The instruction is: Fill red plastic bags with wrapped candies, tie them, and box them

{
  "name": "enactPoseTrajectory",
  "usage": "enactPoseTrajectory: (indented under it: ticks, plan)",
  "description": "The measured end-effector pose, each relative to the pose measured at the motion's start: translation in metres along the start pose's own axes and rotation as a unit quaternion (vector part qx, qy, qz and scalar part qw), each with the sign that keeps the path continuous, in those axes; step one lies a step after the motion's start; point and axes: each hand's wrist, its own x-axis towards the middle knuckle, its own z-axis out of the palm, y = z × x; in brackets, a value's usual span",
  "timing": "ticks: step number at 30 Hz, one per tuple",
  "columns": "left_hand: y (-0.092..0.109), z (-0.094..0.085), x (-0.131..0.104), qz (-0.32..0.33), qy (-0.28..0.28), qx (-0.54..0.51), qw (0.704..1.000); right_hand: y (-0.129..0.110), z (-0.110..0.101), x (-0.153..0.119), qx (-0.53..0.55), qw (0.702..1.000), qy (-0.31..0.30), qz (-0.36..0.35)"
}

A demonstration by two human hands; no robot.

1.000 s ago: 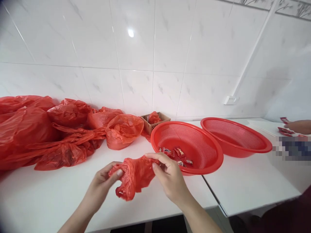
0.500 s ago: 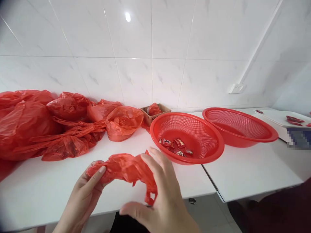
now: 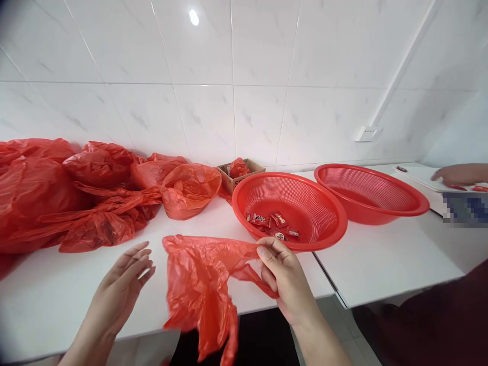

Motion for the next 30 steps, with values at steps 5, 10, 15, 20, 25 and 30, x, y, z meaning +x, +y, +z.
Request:
enactPoseTrajectory:
  ticks: [5, 10, 15, 20, 25, 30]
  plan:
    - [-0.001, 0.049, -0.066, 0.344, -0.015, 0.262, 0.902, 0.005, 0.039, -0.011, 0.042, 0.999, -0.019, -0.012]
    - [-0.032, 0.079, -0.079, 0.375, -0.126, 0.454, 0.798, 0.014, 0.085, -0.043, 0.055, 0.992, -0.115, 0.02]
    - [-0.033, 0.043, -0.014, 0.369, -0.039, 0.481, 0.794, 0.004, 0.077, -0.061, 0.089, 0.983, -0.135, 0.082]
    - [-0.001, -0.008, 0.025, 0.21, 0.05, 0.519, 0.827, -0.013, 0.015, -0.048, -0.073, 0.994, -0.056, 0.051]
    - [0.011, -0.002, 0.0, 0.179, -0.118, 0.454, 0.865, -0.028, 0.003, -0.036, -0.395, 0.869, 0.124, -0.269]
    - [0.029, 0.019, -0.03, 0.168, -0.237, 0.378, 0.879, -0.015, 0.058, -0.042, -0.482, 0.805, -0.132, -0.32]
